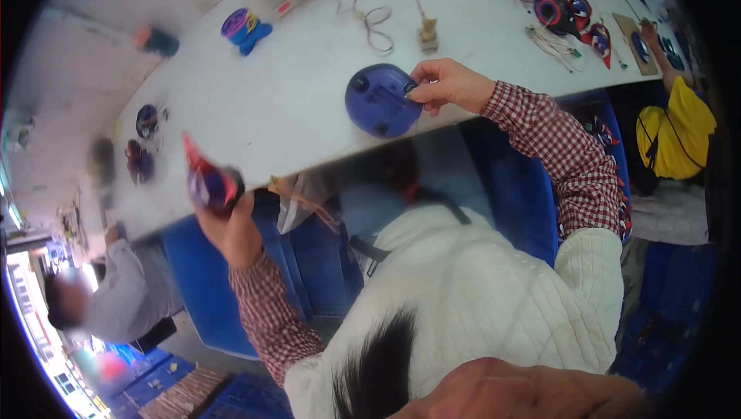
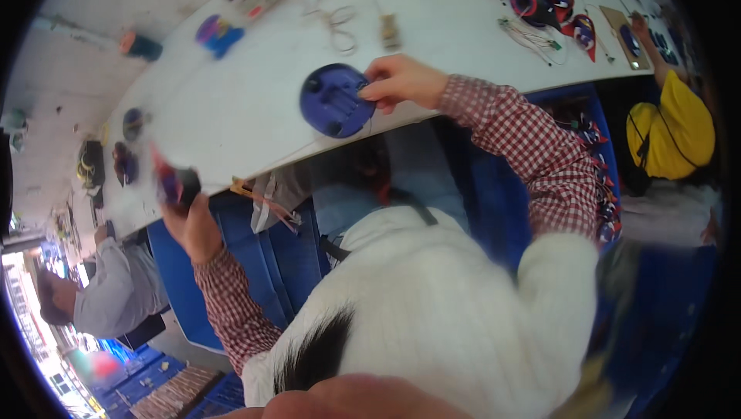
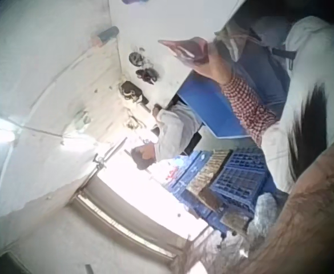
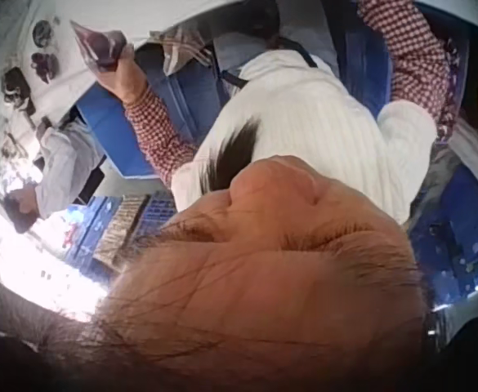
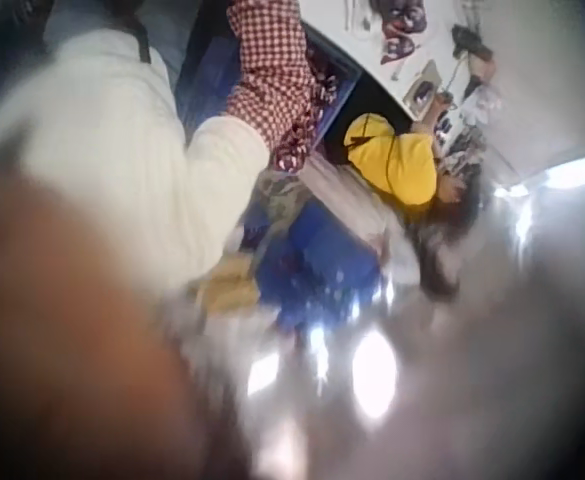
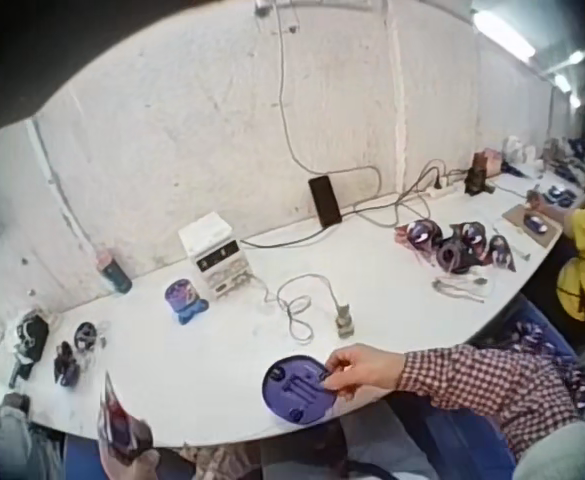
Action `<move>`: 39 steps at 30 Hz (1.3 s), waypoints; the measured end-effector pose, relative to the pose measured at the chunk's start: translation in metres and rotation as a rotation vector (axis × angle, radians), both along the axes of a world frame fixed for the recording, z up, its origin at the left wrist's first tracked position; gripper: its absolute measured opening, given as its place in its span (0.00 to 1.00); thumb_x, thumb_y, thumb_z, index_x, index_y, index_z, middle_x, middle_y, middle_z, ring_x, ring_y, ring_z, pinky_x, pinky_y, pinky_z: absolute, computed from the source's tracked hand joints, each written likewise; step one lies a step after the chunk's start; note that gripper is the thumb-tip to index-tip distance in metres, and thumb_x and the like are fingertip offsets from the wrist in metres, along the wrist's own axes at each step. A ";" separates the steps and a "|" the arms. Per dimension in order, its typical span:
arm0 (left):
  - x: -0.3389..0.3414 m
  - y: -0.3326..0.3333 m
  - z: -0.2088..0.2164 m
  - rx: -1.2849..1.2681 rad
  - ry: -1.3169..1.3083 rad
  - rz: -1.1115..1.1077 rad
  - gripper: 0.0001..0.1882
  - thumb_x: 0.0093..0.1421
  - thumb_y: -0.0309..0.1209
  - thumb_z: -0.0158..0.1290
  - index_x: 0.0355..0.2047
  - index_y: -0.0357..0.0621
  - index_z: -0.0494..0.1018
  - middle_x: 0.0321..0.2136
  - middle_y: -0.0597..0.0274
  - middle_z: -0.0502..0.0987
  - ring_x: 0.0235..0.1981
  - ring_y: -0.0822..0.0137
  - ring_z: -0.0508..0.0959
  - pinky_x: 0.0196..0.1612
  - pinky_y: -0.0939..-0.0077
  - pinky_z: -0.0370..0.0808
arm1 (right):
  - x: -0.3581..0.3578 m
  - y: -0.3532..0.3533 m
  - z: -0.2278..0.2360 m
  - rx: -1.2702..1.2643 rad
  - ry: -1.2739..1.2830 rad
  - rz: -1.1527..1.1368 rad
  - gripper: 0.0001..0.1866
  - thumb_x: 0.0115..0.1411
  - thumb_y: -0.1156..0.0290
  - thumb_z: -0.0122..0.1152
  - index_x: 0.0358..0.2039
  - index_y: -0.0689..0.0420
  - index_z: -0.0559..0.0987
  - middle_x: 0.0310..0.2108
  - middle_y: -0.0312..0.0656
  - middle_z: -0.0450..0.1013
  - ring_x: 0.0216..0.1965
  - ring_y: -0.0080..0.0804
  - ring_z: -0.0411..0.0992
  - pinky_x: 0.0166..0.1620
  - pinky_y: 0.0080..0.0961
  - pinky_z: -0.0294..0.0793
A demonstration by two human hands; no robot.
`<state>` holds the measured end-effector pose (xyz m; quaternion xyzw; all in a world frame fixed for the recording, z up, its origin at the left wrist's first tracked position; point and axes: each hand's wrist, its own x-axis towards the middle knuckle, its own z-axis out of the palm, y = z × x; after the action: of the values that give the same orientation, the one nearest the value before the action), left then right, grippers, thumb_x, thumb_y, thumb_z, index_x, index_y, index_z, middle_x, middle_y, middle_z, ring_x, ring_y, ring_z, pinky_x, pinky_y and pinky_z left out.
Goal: Assembling small toy ornaments at a workstation.
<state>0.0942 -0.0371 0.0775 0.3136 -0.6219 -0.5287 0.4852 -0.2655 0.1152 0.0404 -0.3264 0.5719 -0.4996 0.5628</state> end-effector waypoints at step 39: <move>-0.044 -0.067 -0.089 -0.012 -0.688 0.513 0.37 0.53 0.39 0.60 0.57 0.33 0.56 0.48 0.47 0.61 0.45 0.57 0.67 0.51 0.69 0.68 | -0.086 -0.044 -0.048 -0.444 0.909 -0.234 0.14 0.55 0.73 0.64 0.42 0.57 0.73 0.30 0.33 0.67 0.25 0.18 0.62 0.31 0.15 0.68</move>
<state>0.0503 -0.1038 -0.0115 0.6131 -0.6525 -0.2519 0.3672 -0.3513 0.0715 -0.0074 -0.5559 0.6714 -0.4764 0.1152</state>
